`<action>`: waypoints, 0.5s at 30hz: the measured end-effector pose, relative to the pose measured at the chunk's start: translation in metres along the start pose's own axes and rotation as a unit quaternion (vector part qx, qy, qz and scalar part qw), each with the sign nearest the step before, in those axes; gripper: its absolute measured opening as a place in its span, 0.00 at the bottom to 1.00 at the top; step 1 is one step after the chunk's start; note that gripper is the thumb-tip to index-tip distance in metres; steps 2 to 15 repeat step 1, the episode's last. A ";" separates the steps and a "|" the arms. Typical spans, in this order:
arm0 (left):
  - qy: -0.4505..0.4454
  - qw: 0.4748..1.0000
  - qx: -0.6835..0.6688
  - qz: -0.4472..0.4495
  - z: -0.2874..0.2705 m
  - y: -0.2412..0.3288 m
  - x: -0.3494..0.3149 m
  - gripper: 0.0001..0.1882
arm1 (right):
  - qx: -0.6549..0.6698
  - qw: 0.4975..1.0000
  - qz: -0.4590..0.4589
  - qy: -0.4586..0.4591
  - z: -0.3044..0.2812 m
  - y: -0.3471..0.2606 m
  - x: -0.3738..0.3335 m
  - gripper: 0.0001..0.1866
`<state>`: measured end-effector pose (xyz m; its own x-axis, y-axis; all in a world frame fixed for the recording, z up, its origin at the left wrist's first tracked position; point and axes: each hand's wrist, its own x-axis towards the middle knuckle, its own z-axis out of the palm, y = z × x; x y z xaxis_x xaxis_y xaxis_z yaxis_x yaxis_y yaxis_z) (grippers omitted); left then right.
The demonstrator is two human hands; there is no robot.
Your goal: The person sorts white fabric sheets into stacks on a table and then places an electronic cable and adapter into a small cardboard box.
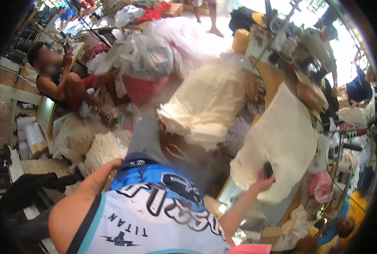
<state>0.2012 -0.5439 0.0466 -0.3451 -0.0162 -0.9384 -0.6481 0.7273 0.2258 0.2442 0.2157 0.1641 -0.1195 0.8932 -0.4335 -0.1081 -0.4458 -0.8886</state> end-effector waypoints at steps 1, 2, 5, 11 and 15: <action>0.008 1.000 -0.009 0.008 -0.023 0.010 0.012 0.25 | 0.000 0.999 0.024 -0.036 -0.002 0.001 0.012 0.31; 0.008 1.000 -0.009 0.008 -0.023 0.010 0.012 0.25 | 0.000 0.999 0.024 -0.036 -0.002 0.001 0.012 0.31; 0.008 1.000 -0.009 0.008 -0.023 0.010 0.012 0.25 | 0.000 0.999 0.024 -0.036 -0.002 0.001 0.012 0.31; 0.008 1.000 -0.009 0.008 -0.023 0.010 0.012 0.25 | 0.000 0.999 0.024 -0.036 -0.002 0.001 0.012 0.31; 0.008 1.000 -0.009 0.008 -0.023 0.010 0.012 0.25 | 0.000 0.999 0.024 -0.036 -0.002 0.001 0.012 0.31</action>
